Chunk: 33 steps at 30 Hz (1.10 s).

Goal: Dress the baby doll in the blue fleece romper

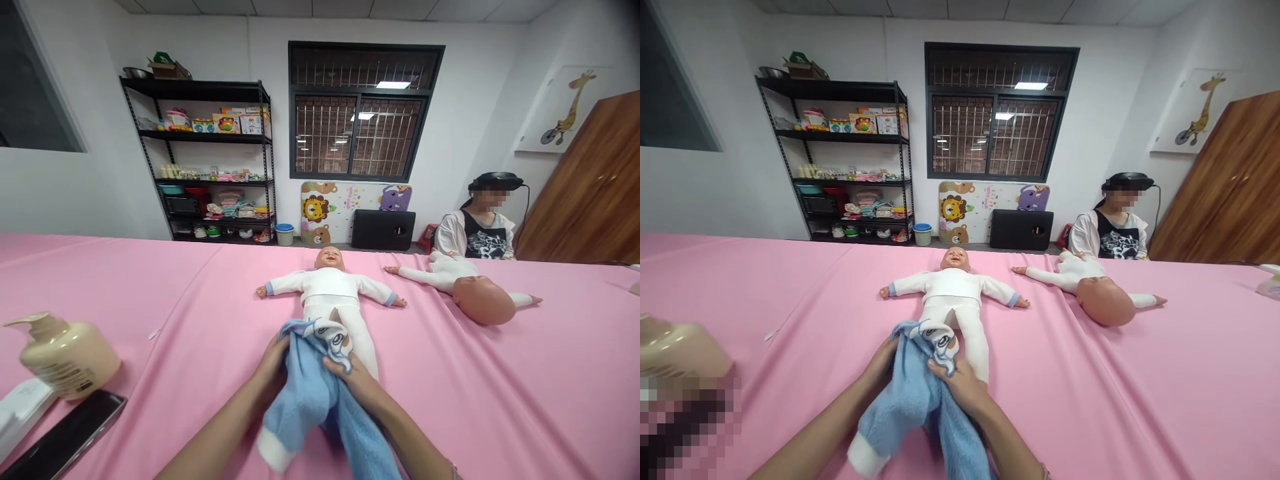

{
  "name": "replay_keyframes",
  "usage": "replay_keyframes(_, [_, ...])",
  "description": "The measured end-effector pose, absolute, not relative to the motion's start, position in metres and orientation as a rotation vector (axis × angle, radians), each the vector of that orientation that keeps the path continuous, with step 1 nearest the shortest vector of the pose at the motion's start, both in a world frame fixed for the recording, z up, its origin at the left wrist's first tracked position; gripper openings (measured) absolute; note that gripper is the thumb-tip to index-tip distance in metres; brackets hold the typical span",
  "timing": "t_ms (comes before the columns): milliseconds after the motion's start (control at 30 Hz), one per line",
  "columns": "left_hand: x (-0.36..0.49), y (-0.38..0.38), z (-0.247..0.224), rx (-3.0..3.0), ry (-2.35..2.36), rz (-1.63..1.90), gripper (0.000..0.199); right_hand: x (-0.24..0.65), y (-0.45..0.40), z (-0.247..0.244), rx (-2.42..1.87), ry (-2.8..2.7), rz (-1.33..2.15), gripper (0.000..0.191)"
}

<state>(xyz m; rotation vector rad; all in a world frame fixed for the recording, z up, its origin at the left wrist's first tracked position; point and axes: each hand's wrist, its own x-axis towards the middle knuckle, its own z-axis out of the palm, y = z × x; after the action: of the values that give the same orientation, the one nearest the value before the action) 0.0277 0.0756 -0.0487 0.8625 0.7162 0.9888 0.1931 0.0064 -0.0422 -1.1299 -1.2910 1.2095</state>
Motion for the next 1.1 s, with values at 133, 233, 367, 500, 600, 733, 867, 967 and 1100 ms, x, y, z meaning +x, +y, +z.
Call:
replay_keyframes(133, [0.033,0.069,-0.044,0.741,0.519,0.916,0.034,0.190,-0.009,-0.027,-1.182,-1.535,1.294,0.063])
replay_keyframes(233, [0.031,0.069,-0.045,0.672,0.547,0.873,0.025,0.192,-0.013,-0.017,-1.181,-1.703,1.138,0.047])
replay_keyframes(367, [0.028,0.067,-0.044,0.691,0.597,0.782,0.024,0.207,-0.002,-0.019,-1.179,-1.694,0.756,0.019])
replay_keyframes(500, [0.030,0.066,-0.039,0.878,0.660,0.657,0.033,0.223,0.009,-0.031,-1.294,-1.679,0.352,0.017])
replay_keyframes(600, [0.028,0.072,-0.042,1.152,0.743,0.822,0.032,0.226,0.014,-0.041,-1.383,-1.737,0.310,0.023])
replay_keyframes(733, [0.024,0.085,-0.053,1.385,0.895,0.955,0.041,0.225,0.020,-0.051,-1.375,-1.744,0.408,0.024])
replay_keyframes(867, [0.019,0.087,-0.055,1.613,0.944,1.043,0.039,0.218,0.024,-0.057,-1.293,-1.636,0.530,0.027])
replay_keyframes(967, [0.016,0.084,-0.052,1.743,1.001,1.079,0.034,0.209,0.021,-0.059,-1.374,-1.593,0.466,0.032])
replay_keyframes(1100, [0.014,0.081,-0.052,1.737,0.970,1.065,0.036,0.201,0.016,-0.060,-1.430,-1.728,0.360,0.037])
